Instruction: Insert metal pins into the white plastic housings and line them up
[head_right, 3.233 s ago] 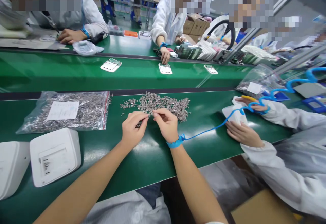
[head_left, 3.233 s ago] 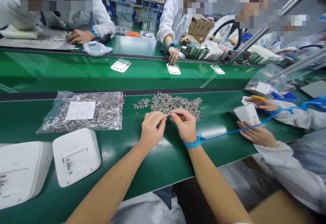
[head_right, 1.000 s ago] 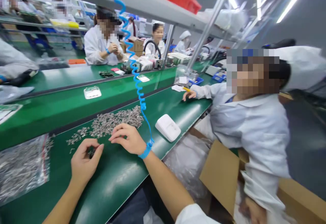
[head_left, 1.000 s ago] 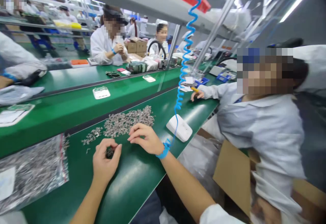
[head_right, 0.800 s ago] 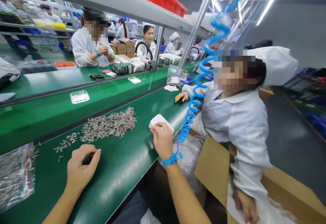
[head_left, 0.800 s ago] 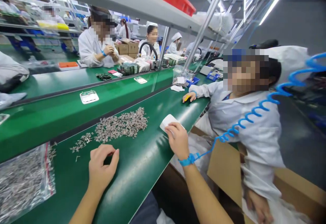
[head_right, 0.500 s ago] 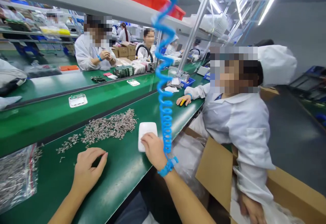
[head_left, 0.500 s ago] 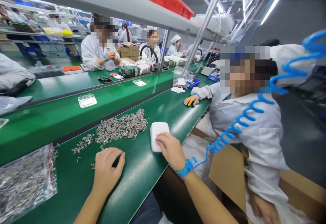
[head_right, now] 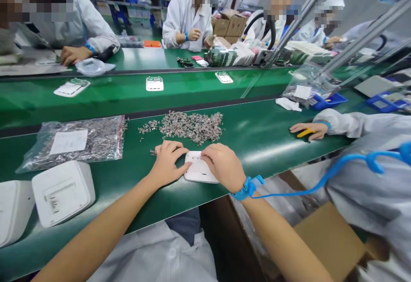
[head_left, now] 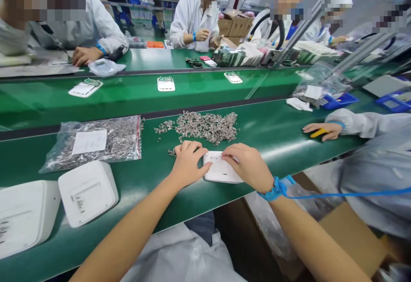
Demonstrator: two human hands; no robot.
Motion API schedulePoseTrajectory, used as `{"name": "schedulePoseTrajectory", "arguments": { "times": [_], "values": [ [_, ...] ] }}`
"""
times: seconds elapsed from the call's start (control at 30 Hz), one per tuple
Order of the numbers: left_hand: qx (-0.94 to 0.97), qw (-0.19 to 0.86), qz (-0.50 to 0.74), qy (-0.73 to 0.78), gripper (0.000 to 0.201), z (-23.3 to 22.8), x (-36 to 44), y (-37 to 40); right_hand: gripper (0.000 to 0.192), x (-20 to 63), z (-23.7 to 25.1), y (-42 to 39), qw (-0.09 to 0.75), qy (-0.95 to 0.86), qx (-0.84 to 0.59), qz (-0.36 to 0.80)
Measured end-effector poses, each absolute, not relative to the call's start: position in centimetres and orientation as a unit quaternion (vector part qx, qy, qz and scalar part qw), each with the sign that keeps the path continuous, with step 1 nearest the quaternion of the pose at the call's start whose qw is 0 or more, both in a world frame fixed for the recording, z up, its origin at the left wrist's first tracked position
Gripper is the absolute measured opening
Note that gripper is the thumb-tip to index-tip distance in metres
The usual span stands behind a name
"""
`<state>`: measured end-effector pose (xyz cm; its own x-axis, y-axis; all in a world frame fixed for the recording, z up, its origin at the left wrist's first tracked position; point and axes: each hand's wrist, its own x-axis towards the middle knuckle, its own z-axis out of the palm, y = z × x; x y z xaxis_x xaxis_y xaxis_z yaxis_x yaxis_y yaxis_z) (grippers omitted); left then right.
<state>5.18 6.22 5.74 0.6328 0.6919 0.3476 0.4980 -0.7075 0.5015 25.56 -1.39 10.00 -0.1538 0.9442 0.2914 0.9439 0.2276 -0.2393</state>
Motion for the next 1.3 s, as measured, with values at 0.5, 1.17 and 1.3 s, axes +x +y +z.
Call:
{"name": "schedulePoseTrajectory", "arguments": {
  "times": [0.5,1.17,1.3],
  "values": [
    [0.904,0.188,0.233,0.305,0.026,5.3,5.3,6.3,0.013,24.5,8.9,0.9,0.124,-0.755,-0.642,0.044],
    [0.850,0.209,0.270,0.401,0.015,5.3,7.8,5.8,0.025,25.2,8.5,-4.4,0.188,-0.816,-0.544,-0.048],
    [0.850,0.210,0.269,0.402,0.015,5.2,7.9,5.8,0.029,25.4,8.4,-4.5,0.189,-0.819,-0.539,-0.050]
  ]
}}
